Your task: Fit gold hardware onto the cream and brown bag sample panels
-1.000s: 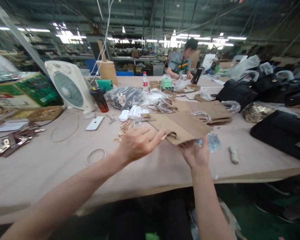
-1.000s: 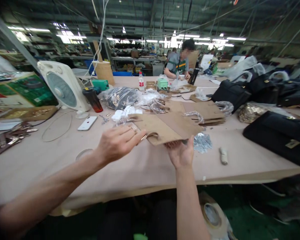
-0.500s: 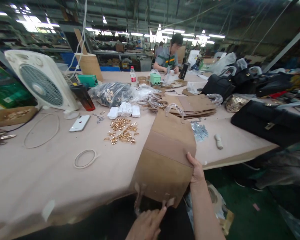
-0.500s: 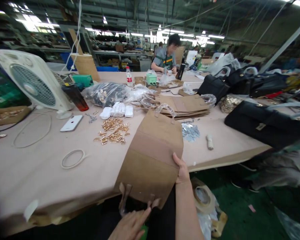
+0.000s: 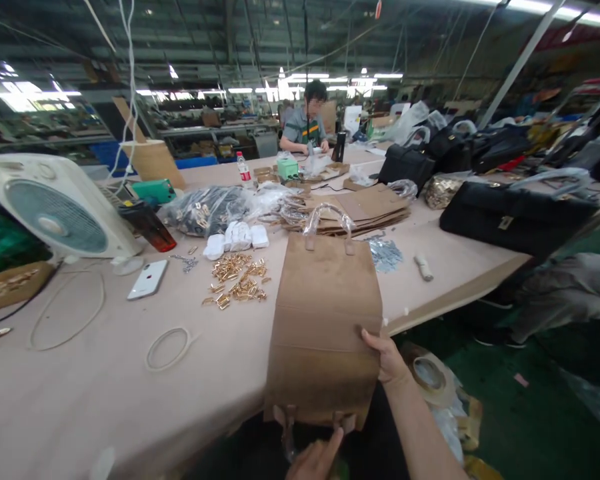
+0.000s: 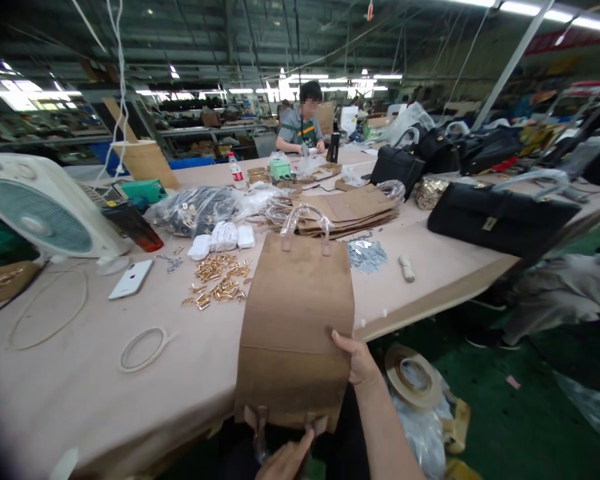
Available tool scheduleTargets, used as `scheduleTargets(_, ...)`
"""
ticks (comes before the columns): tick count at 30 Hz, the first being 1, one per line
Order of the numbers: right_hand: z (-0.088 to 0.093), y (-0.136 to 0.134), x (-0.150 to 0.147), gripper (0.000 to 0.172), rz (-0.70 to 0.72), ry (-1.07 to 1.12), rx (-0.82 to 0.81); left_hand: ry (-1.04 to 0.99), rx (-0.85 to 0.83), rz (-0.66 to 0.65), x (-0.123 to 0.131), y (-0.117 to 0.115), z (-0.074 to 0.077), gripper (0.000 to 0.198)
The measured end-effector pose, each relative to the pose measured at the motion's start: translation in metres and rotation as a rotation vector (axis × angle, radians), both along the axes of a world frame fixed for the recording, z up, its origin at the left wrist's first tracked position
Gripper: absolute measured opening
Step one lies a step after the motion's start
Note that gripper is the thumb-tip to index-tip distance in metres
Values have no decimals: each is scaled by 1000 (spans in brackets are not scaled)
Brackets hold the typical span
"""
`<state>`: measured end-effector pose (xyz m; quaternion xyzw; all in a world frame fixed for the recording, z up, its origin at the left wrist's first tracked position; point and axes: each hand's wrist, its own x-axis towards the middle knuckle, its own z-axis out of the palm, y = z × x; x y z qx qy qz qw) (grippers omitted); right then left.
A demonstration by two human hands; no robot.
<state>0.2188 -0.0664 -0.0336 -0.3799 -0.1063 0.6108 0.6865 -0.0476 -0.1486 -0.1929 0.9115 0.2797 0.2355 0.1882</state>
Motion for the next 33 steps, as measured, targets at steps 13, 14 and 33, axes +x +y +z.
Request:
scheduleTargets(13,68,9,2,46,-621,-113,269,-266,-470,34,-6,0,113,37)
scheduleTargets(14,72,8,-3,46,-624,-113,281,-258,-650,10,2,3,116,49)
scheduleTargets(33,14,-64,15,46,-539,88,103,-1415,-691,594,-68,107,208,40)
